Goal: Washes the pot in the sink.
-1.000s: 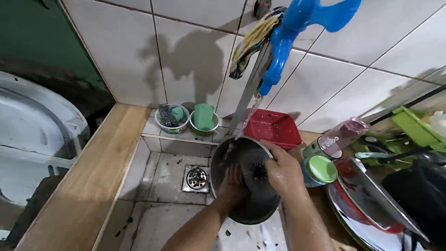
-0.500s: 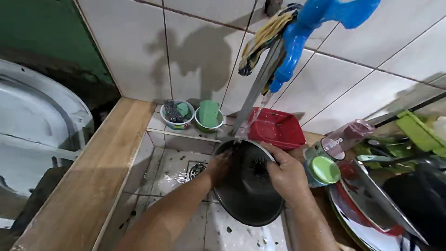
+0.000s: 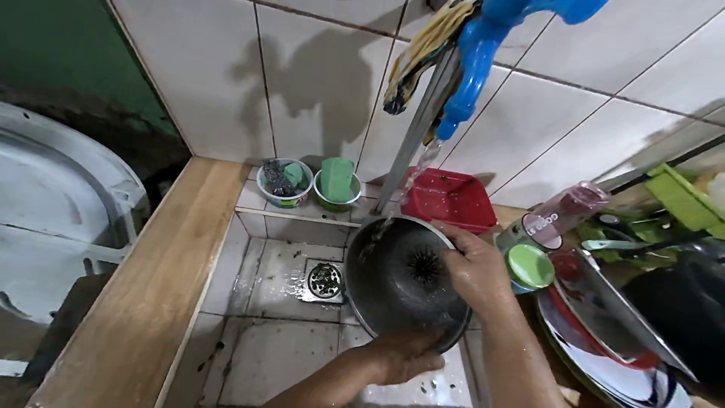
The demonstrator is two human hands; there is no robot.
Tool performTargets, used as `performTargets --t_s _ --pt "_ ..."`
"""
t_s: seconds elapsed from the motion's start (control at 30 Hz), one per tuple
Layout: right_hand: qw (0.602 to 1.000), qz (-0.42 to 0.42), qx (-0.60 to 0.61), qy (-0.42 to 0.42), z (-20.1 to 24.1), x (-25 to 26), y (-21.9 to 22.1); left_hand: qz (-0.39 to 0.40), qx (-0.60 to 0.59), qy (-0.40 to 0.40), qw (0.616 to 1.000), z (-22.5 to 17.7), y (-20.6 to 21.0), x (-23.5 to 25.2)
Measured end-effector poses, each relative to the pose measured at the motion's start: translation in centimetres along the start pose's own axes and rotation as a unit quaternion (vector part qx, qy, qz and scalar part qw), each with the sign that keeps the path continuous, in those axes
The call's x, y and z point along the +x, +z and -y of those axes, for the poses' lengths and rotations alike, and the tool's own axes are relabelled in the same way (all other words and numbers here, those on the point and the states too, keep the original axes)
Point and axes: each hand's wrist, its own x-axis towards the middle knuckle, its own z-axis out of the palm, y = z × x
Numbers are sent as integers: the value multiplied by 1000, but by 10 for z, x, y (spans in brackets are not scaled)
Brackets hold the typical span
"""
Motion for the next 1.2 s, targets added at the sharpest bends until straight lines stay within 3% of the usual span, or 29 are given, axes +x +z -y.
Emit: performTargets --t_s 0.03,0.13,0.17,0.23,0.4,0.53,0.6,0.77,0.83,0.9,1.0,1.07,1.13,1.2 --pt "1000 -4 0 2 1 1 0 -7 43 15 999 6 -2 -7" --pt "1000 0 2 12 3 4 0 9 237 -79 968 32 -11 -11" --pt "1000 0 6 14 2 5 0 -26 271 -80 959 45 -9 -9" --pt "1000 -3 18 16 0 7 -1 -84 294 -56 950 60 -3 -5" --pt "998 19 57 -7 -11 14 -6 -74 268 -71 958 30 12 -8" --pt "999 23 -21 18 -7 3 -8 -37 179 -161 970 -31 8 -8" --pt "999 0 -32 40 -4 -4 -6 -61 111 -169 978 -57 2 -3" --pt "996 9 -65 60 15 -14 3 -192 -92 -89 973 -88 -13 14" --pt "996 5 -69 49 17 -10 5 -180 -204 -24 962 -78 -11 14" --pt "996 17 -64 57 15 -2 1 -113 -235 2 966 -60 -10 5" --pt "996 42 -71 41 6 7 -6 35 -35 -121 991 -31 -20 -2" --pt "996 62 -69 11 2 9 -6 96 135 -132 977 6 -33 9" --pt "993 85 -79 8 8 10 -5 54 270 -171 946 45 -56 21" --pt "991 96 -90 5 11 13 -7 -50 376 -182 907 64 -85 34"
